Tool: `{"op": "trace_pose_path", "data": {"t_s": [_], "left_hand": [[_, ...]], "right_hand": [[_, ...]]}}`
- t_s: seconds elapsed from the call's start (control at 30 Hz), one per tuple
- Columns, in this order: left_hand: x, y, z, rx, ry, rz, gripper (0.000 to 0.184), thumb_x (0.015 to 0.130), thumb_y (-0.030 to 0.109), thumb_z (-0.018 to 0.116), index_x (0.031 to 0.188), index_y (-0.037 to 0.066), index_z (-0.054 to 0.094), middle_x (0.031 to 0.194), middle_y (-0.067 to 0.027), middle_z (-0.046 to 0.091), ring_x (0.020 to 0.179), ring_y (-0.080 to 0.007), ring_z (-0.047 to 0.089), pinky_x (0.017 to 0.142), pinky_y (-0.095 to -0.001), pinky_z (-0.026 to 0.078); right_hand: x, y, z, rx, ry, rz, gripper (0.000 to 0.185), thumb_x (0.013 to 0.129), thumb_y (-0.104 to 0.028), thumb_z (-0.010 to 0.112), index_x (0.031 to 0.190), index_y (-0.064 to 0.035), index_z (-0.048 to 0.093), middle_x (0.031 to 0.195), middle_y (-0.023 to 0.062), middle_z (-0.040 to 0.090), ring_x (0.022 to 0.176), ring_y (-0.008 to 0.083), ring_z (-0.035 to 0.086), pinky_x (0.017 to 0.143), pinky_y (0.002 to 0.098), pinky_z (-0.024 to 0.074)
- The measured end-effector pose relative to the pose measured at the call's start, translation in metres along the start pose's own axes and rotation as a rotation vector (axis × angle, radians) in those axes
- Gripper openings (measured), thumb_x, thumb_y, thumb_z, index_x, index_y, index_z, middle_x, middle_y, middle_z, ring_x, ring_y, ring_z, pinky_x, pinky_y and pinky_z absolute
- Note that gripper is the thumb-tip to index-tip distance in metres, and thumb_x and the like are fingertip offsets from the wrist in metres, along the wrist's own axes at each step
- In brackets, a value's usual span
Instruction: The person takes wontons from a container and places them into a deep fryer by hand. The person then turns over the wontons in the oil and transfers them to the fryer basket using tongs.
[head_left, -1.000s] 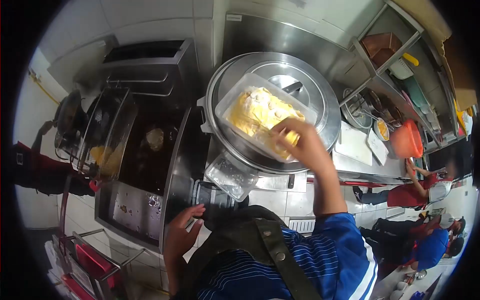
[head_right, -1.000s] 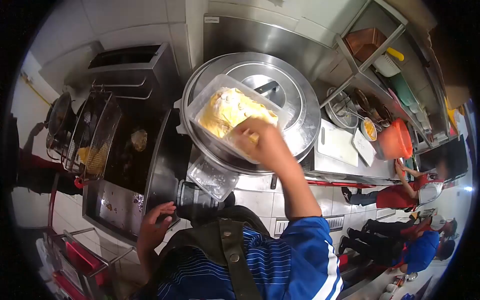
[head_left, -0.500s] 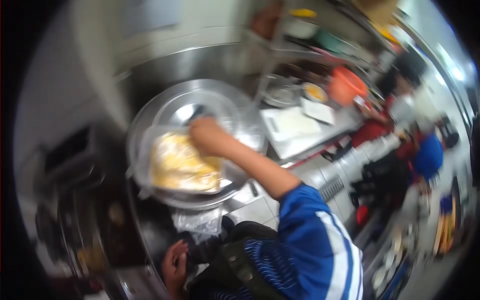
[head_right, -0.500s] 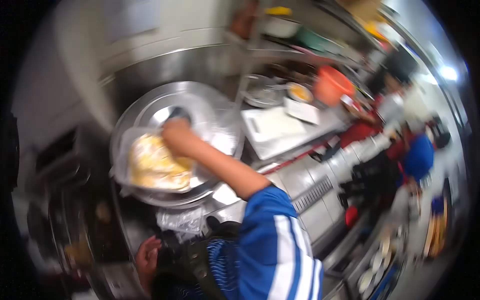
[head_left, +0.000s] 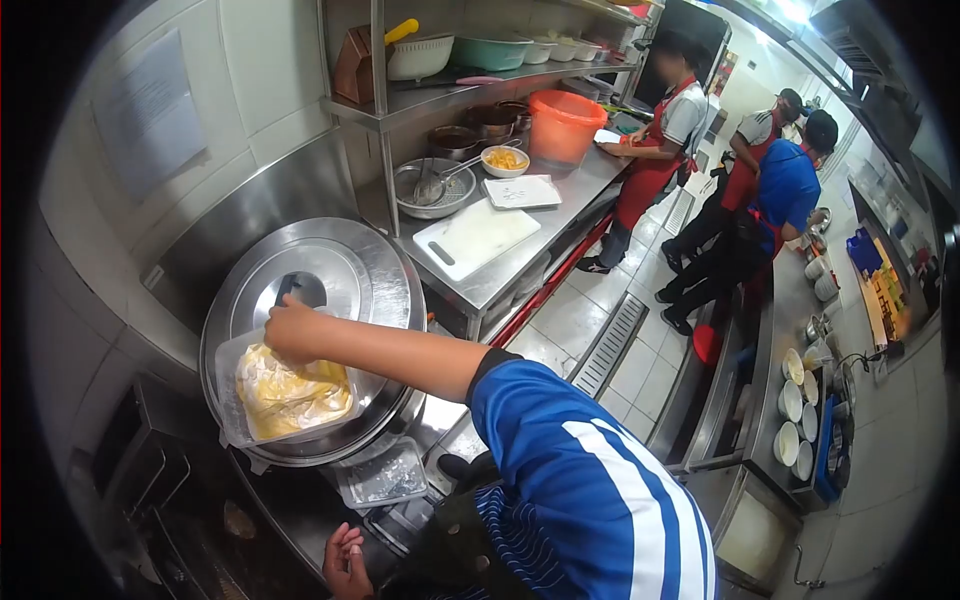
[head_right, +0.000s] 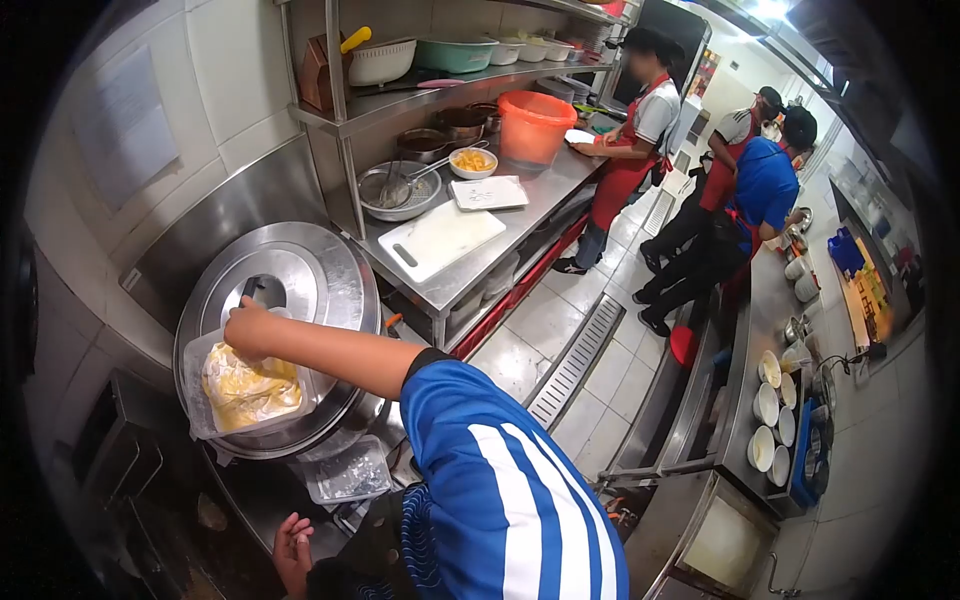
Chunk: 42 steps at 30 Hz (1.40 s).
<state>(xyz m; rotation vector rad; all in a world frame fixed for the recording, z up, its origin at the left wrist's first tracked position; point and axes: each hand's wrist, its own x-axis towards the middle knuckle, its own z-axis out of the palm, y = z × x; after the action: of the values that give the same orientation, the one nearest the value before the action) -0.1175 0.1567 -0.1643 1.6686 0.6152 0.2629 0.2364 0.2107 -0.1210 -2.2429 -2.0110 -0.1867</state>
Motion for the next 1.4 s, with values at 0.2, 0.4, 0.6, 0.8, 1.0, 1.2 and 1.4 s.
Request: {"op": "trace_pose_path", "data": {"t_s": [0.2, 0.4, 0.6, 0.8, 1.0, 1.2, 1.4], "left_hand": [[-0.011, -0.010, 0.002, -0.099, 0.012, -0.099, 0.032, 0.089, 0.010, 0.044, 0.119, -0.001, 0.045, 0.106, -0.0105, 0.056, 0.097, -0.0160, 0.052, 0.081, -0.0235, 0.040], [-0.031, -0.046, -0.015, -0.103, 0.143, -0.003, 0.041, 0.089, 0.021, 0.045, 0.120, -0.006, 0.042, 0.108, -0.0151, 0.054, 0.097, -0.0192, 0.052, 0.081, -0.0253, 0.041], [-0.059, -0.010, -0.016, -0.146, 0.380, -0.026, 0.026, 0.082, 0.001, 0.047, 0.108, -0.003, 0.050, 0.095, -0.0120, 0.060, 0.091, -0.0160, 0.057, 0.082, -0.0266, 0.042], [-0.082, -0.007, -0.013, -0.243, 0.418, 0.032, 0.024, 0.079, 0.000, 0.050, 0.103, -0.001, 0.055, 0.090, -0.0109, 0.062, 0.087, -0.0165, 0.059, 0.080, -0.0275, 0.044], [-0.099, -0.017, -0.003, -0.248, 0.414, 0.068, 0.024, 0.079, 0.001, 0.051, 0.103, 0.000, 0.055, 0.091, -0.0118, 0.062, 0.086, -0.0171, 0.060, 0.078, -0.0280, 0.045], [-0.111, -0.021, 0.000, -0.219, 0.410, 0.082, 0.024, 0.080, 0.003, 0.052, 0.103, 0.001, 0.055, 0.092, -0.0114, 0.062, 0.089, -0.0178, 0.059, 0.077, -0.0285, 0.045], [-0.102, -0.044, 0.016, -0.179, 0.470, 0.197, 0.023, 0.084, 0.010, 0.051, 0.105, 0.002, 0.054, 0.097, -0.0125, 0.059, 0.088, -0.0191, 0.058, 0.078, -0.0301, 0.045]], "right_hand": [[-0.007, 0.004, -0.016, 0.016, 0.005, -0.036, 0.017, 0.062, -0.020, 0.063, 0.077, -0.0128, 0.066, 0.081, 0.0055, 0.060, 0.090, 0.0217, 0.052, 0.082, 0.0398, 0.0325], [-0.009, 0.016, -0.028, 0.360, 0.000, -0.096, 0.011, 0.062, -0.015, 0.058, 0.070, -0.0071, 0.059, 0.071, 0.0093, 0.060, 0.076, 0.0255, 0.055, 0.074, 0.0381, 0.0380], [-0.021, 0.020, -0.061, 0.518, -0.144, -0.004, 0.021, 0.074, -0.017, 0.059, 0.085, -0.0004, 0.055, 0.074, 0.0086, 0.057, 0.068, 0.0159, 0.054, 0.062, 0.0309, 0.0434], [-0.039, -0.008, -0.117, 0.887, -0.121, 0.003, 0.005, 0.078, -0.001, 0.056, 0.083, 0.0001, 0.056, 0.078, 0.0005, 0.056, 0.072, 0.0074, 0.052, 0.066, 0.0210, 0.0428], [-0.036, -0.024, -0.112, 0.653, -0.155, 0.039, 0.018, 0.077, -0.009, 0.061, 0.092, -0.0013, 0.057, 0.084, 0.0010, 0.057, 0.078, 0.0089, 0.052, 0.066, 0.0228, 0.0425], [-0.043, -0.047, -0.072, 0.407, -0.221, 0.060, 0.049, 0.062, -0.011, 0.073, 0.107, -0.0085, 0.054, 0.105, 0.0081, 0.053, 0.094, 0.0223, 0.051, 0.077, 0.0316, 0.0434], [-0.041, -0.033, -0.032, 0.312, -0.058, 0.064, 0.030, 0.075, -0.002, 0.060, 0.104, -0.0032, 0.055, 0.099, 0.0098, 0.059, 0.096, 0.0228, 0.054, 0.081, 0.0335, 0.0418]]}}
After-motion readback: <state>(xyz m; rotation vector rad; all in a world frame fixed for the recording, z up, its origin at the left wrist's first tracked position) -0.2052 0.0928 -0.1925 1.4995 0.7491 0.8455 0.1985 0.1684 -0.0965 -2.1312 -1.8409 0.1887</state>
